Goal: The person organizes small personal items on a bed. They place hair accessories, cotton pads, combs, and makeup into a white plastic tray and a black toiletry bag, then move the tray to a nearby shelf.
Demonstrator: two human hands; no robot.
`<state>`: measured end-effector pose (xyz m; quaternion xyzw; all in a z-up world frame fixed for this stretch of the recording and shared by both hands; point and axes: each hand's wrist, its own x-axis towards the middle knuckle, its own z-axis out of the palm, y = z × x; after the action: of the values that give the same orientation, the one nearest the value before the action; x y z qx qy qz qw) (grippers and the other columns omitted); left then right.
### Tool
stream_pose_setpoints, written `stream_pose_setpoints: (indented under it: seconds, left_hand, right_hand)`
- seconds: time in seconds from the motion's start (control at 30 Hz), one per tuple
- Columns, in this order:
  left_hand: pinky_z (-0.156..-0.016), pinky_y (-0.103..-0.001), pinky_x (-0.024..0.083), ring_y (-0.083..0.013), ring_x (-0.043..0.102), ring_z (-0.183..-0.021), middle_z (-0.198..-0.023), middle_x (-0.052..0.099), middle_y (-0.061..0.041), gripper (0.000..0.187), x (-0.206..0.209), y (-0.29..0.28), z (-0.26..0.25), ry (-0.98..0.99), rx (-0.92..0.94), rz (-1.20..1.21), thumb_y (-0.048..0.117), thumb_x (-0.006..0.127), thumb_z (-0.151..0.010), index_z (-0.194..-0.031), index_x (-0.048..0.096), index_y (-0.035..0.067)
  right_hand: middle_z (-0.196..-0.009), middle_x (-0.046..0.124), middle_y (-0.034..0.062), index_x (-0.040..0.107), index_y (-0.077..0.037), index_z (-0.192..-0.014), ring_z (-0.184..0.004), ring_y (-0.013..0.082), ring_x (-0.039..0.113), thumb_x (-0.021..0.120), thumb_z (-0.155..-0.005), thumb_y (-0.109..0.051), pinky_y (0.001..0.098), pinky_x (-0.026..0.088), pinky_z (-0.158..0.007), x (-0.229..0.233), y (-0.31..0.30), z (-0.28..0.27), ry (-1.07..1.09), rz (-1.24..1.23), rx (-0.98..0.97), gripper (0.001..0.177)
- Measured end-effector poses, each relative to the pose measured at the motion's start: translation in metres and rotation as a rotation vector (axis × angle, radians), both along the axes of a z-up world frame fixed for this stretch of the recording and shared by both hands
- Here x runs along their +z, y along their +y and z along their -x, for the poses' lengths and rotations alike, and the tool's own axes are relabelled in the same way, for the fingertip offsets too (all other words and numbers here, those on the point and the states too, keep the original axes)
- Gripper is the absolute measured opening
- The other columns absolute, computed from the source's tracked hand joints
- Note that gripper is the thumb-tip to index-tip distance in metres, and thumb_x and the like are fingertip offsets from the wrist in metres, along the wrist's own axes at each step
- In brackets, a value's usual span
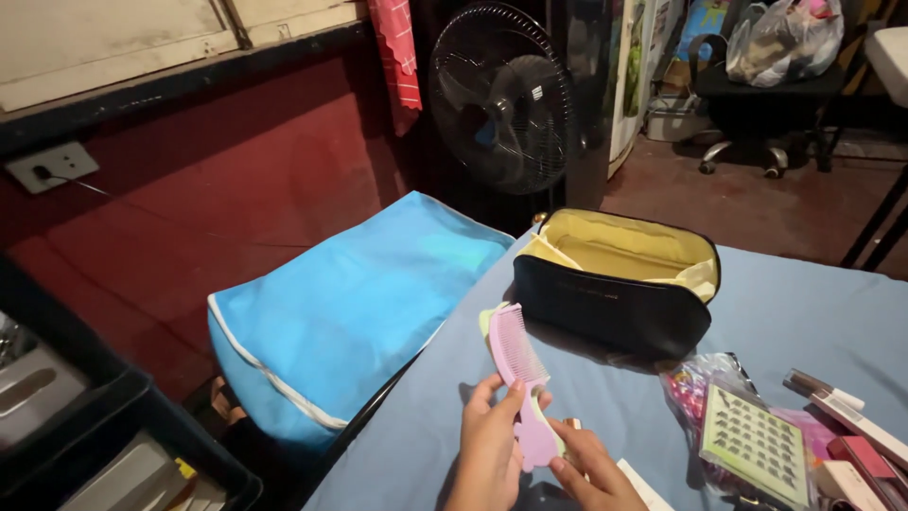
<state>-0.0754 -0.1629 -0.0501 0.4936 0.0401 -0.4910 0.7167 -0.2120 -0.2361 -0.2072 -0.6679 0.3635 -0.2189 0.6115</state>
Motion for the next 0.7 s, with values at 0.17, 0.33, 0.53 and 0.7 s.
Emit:
stream_pose_setpoints:
  seconds: [0.17,0.33,0.53,0.7]
  left_hand:
    - [-0.079,-0.042,0.061,-0.0341,0.081,-0.103,-0.128,0.08,-0.024,0.045,0.008,0.001,0.005,-0.021,0.038,0.02,0.005,0.064,-0.104,-0.147,0.06,0.016]
    - [-0.055,-0.042,0.067,-0.0309,0.083,-0.072,-0.121,0.083,-0.024,0.054,-0.032,-0.014,0.0,-0.23,0.063,0.038,-0.005,0.069,-0.095,-0.143,0.066,0.02]
    - [-0.076,-0.032,0.062,-0.022,0.078,-0.092,-0.122,0.082,-0.018,0.05,-0.022,0.002,0.006,-0.307,-0.187,0.101,0.007,0.063,-0.101,-0.15,0.06,0.019]
    - [-0.077,-0.031,0.063,-0.0133,0.079,-0.086,-0.108,0.087,-0.002,0.033,-0.031,0.009,0.003,-0.568,-0.265,-0.138,0.029,0.068,-0.099,-0.13,0.063,0.02]
  right_hand:
    - [-0.141,0.073,0.0007,0.056,-0.03,-0.161,-0.13,0.0087,0.066,0.068,-0.095,-0.039,0.026,0.034,-0.114,0.004,0.004,0.002,-0.078,0.091,0.083,0.068]
    - [-0.113,0.083,0.0145,0.076,-0.012,-0.143,-0.092,0.0225,0.071,0.073,-0.095,-0.019,0.0351,0.056,-0.081,0.018,-0.019,-0.001,-0.139,-0.122,-0.351,0.048]
    - [-0.104,0.077,0.0172,0.08,0.006,-0.132,-0.079,0.0227,0.058,0.072,-0.098,-0.007,0.0385,0.051,-0.069,0.138,0.001,-0.015,-0.245,-0.204,-0.285,0.037]
    - [-0.083,0.067,0.0154,0.081,0.01,-0.107,-0.069,0.0196,0.05,0.076,-0.094,-0.004,0.035,0.039,-0.055,0.143,0.011,-0.028,-0.271,-0.118,-0.294,0.02]
